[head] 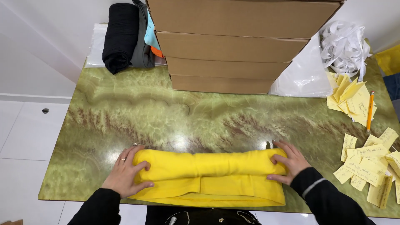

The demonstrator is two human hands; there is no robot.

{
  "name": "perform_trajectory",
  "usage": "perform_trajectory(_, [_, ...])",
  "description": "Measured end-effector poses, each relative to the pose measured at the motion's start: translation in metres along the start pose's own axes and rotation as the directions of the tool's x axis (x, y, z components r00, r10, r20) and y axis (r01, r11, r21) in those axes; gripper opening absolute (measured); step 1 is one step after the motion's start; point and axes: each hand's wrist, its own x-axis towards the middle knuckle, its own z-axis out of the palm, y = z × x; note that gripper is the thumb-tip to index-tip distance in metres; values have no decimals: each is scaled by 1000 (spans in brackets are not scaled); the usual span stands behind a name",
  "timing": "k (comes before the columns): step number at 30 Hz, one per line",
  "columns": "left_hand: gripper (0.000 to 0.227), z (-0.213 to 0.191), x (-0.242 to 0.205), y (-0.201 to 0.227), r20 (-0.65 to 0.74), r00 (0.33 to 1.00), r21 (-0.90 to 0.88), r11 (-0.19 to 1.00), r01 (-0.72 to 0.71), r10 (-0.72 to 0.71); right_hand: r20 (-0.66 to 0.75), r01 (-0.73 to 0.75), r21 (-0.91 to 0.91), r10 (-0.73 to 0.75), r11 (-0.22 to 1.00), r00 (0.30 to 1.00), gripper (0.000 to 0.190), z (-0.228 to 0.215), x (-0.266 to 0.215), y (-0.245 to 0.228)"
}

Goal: Removing shirts from hangers, folding them into tight rolls, and stacking them on a table.

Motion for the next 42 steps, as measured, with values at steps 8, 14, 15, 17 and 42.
perform_trajectory(8, [107,-27,38,19,251,941,-135,954,267,-227,322,-486,198,412,851,853,123,17,14,-3])
perform_trajectory(14, [51,-7,49,8,195,969,33,988,151,-154,199,-377,-127,396,918,897,59,14,25,-15])
perform_trajectory(15, [51,3,44,5,194,969,33,988,151,-155,198,-376,-128,395,918,897,59,26,17,-12])
perform_trajectory(17, [49,24,34,-2,54,996,87,994,64,-69,-257,-298,-308,222,904,941,46,50,1,-8])
perform_trajectory(42, [78,-116,30,61,835,409,-232,439,868,-368,35,-122,974,409,189,912,54,31,99,-242])
